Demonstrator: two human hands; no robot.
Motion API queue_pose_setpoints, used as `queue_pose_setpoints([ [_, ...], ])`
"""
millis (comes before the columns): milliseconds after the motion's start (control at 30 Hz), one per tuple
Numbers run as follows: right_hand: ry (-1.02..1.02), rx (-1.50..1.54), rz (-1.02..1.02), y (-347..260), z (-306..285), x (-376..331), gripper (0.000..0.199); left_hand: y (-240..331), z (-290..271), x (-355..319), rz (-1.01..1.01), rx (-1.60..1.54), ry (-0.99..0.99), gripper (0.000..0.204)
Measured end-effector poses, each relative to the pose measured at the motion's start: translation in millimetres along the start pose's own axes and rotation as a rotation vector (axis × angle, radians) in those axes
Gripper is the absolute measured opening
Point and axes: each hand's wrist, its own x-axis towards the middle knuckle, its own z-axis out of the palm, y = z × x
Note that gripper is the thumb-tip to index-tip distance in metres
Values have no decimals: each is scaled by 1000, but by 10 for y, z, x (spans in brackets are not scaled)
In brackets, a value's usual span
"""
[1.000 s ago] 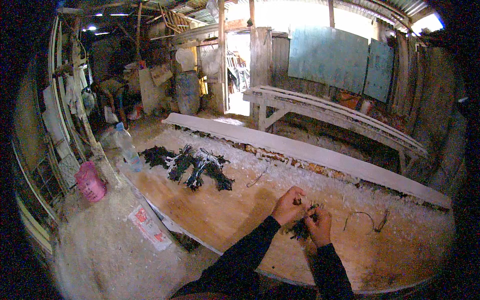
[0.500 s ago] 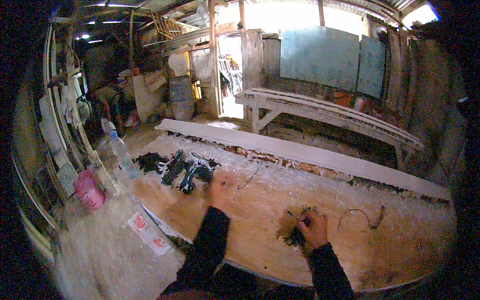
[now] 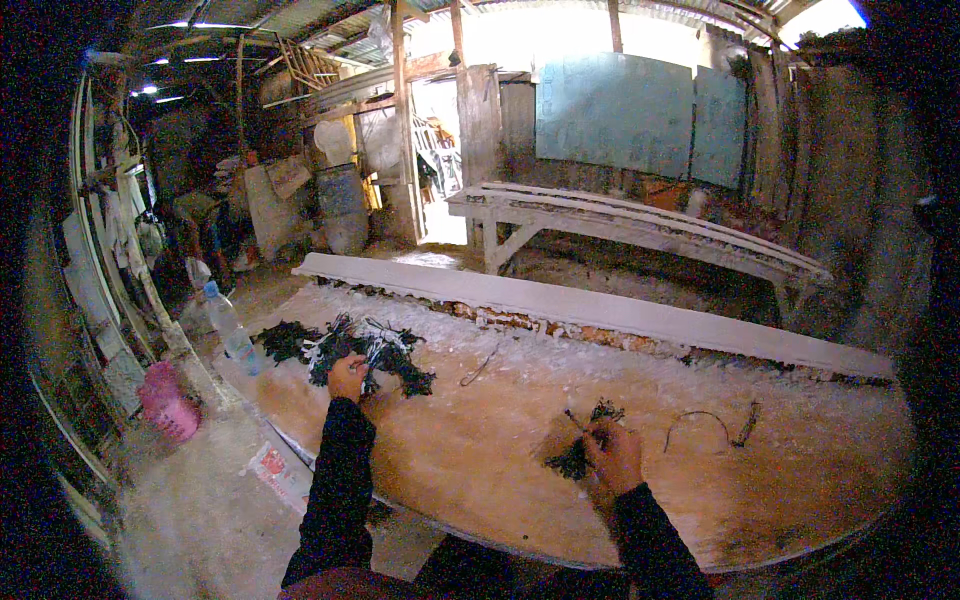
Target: The person sorts and bundles black and white cables on a wooden workbench, repeatedly picking up, separating, and re-tying them into neat piles. A second person in the background moves around the workshop and occasionally handles a long white board.
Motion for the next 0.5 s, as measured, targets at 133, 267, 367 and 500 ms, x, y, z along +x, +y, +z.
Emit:
queue_pose_setpoints([
  [133,-89,107,47,-31,-7,0,14,-229,142,121,-65,-32,-56,22],
  [267,-49,-91,-118,-80,24,30,15,-379,110,273,-3,261,11,23],
  [367,-94,10,-57,-143,79,39,18,-442,-83,339,1,293,-161,31],
  [500,-168,-76,-137,-350,266,92,26,-354,-400,276,129,258,-58,27],
])
